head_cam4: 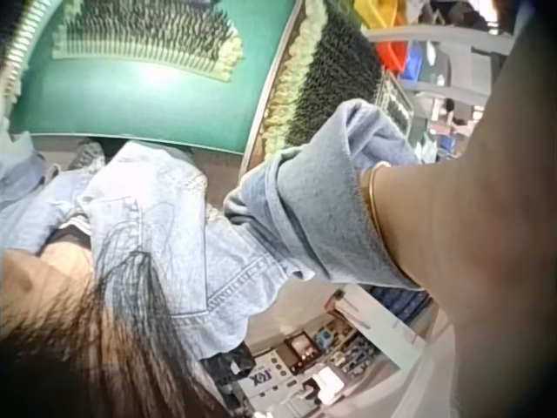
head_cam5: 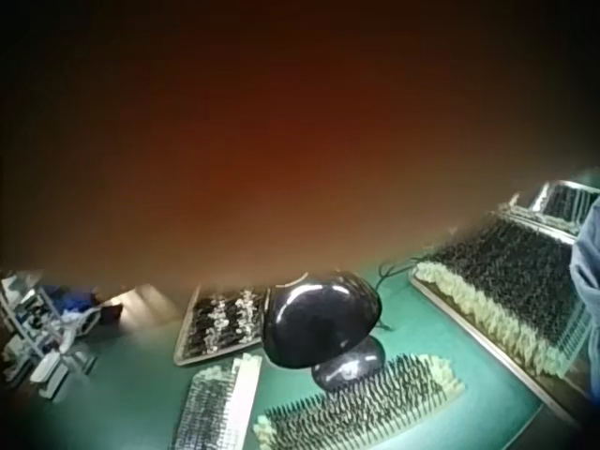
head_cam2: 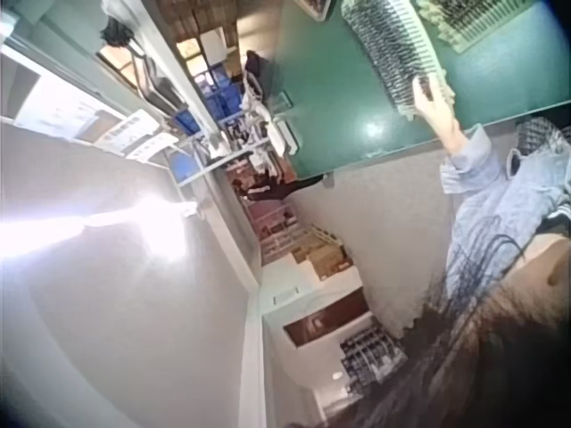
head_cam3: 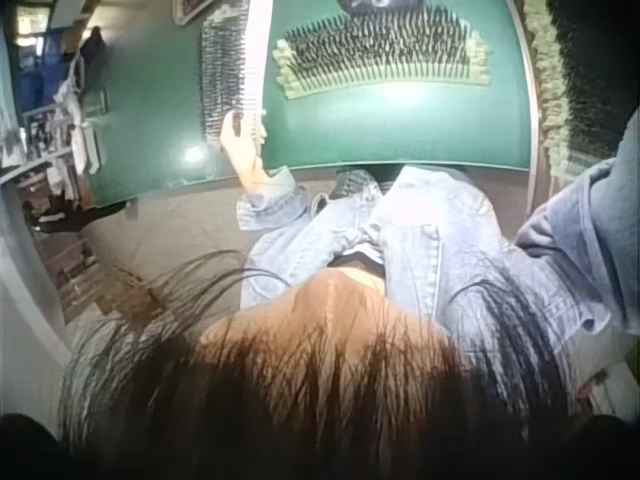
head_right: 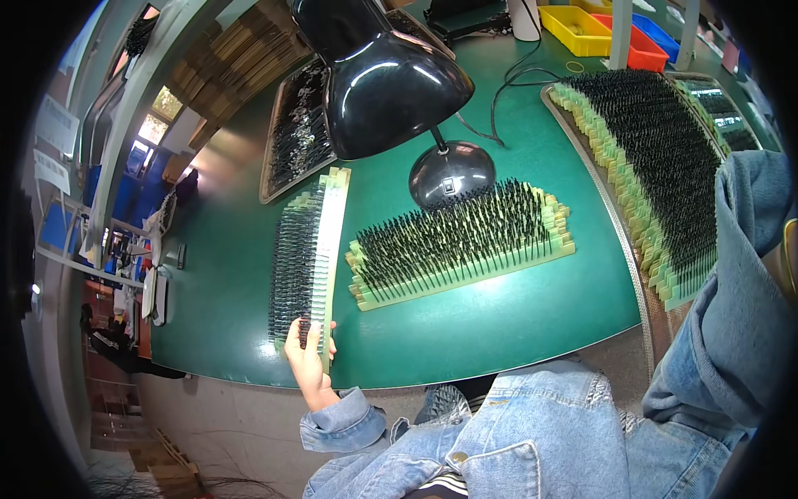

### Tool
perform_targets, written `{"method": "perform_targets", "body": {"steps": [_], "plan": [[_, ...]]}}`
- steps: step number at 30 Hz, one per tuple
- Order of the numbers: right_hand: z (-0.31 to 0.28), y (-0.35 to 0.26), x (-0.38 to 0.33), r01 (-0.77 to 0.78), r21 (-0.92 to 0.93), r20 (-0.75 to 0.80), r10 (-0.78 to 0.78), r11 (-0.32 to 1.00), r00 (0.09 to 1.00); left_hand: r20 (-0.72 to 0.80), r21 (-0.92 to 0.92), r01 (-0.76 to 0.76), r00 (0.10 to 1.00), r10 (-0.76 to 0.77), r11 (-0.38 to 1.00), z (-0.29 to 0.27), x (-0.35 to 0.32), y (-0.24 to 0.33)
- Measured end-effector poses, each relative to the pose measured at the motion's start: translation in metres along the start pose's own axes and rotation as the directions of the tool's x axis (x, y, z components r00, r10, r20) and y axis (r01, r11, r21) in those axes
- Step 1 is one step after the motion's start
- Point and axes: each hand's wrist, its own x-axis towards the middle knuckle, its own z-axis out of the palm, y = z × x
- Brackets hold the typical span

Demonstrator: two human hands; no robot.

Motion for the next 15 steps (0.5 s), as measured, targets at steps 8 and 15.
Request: {"method": "perform_targets", "body": {"steps": [8,15], "plan": [[0.01,0.001,0.016,0.044,0.088,0.017,-0.045,0.995,0.999,0.011,0.027,-0.015,1.0,0.015,1.0,-0.004,0.002,-0.007],[0.011,-0.013,0.072,0.097,0.225,-0.058,-0.086,0.97,0.995,-0.114,0.13,-0.038,0.992,0.053,0.991,0.008,-0.005,-0.014]]}}
